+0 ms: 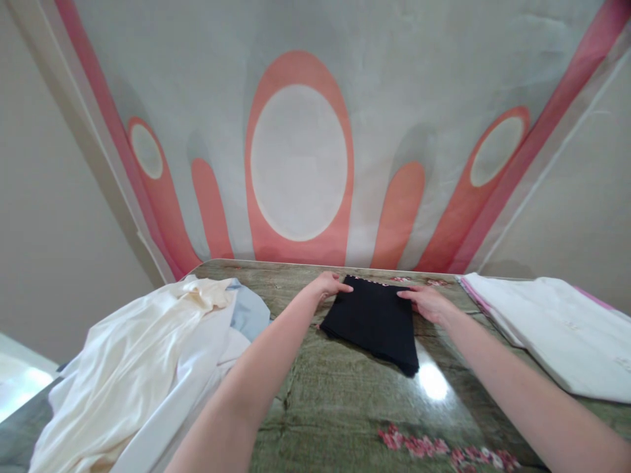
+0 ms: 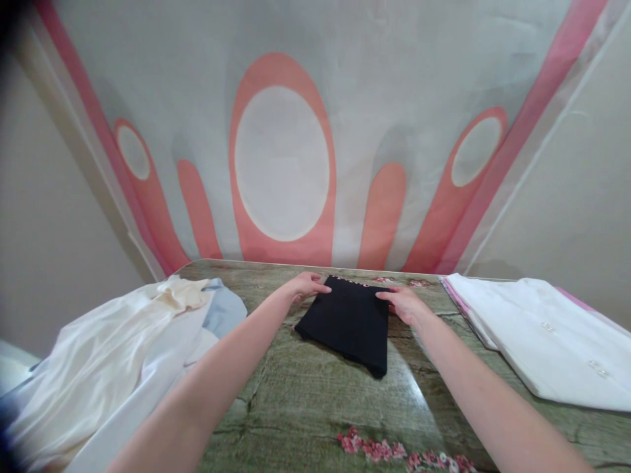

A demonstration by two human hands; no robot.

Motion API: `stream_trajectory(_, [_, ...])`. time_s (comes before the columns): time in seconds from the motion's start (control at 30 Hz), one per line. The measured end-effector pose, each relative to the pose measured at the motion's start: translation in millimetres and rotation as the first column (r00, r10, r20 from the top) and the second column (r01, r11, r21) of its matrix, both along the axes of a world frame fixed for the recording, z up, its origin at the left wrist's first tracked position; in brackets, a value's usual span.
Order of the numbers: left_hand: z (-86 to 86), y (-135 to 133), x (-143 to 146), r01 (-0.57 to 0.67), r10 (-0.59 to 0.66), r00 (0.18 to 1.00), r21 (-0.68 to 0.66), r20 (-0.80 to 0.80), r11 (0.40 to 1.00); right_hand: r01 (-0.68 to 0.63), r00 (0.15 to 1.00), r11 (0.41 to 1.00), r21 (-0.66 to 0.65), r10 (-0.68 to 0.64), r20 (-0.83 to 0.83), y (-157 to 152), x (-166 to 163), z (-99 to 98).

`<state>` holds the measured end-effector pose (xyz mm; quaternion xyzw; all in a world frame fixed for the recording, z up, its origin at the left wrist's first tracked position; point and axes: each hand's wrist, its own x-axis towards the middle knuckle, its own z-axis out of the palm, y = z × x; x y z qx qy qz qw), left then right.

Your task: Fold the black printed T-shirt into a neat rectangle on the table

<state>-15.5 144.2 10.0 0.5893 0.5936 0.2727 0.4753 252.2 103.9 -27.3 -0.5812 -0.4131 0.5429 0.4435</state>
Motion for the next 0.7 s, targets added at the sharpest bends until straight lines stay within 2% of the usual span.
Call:
stream_trajectory(0.17, [8.7,28.4,10.4,0.001,-0.011,0.998,-0.153,-0.064,0.988,-0.098,0.995,0.994,-0.052,0.097,-0.005,-8.2,0.5,2.4])
stream_trajectory(0.33, [11.0,35.9,11.9,0.047,-0.089,0.985,-0.263,-0.149,0.964,-0.153,0.985,0.982,-0.107,0.143,-0.097,-7.8,-2.4,4.4])
stream_trajectory(0.43, [12.9,32.9,9.9,0.087,-0.121,0.985,-0.260,-0.120,0.962,-0.218,0.968,0.971,-0.099,0.202,-0.151,-7.7,-0.3,2.9])
stream_trajectory(0.53, [16.3,27.8,5.7,0.141,-0.153,0.988,-0.220,-0.036,0.965,-0.250,0.964,0.965,-0.074,0.241,-0.113,-7.5,5.0,4.8])
stream_trajectory(0.63, [24.0,25.2,3.8,0.197,-0.186,0.980,-0.164,0.077,0.967,-0.225,0.974,0.974,0.005,0.225,-0.010,-3.2,10.2,17.1])
stream_trajectory(0.7, [34.4,27.3,6.1,0.250,-0.227,0.954,-0.102,0.198,0.963,-0.190,0.982,0.977,0.095,0.189,0.021,2.3,12.1,33.1])
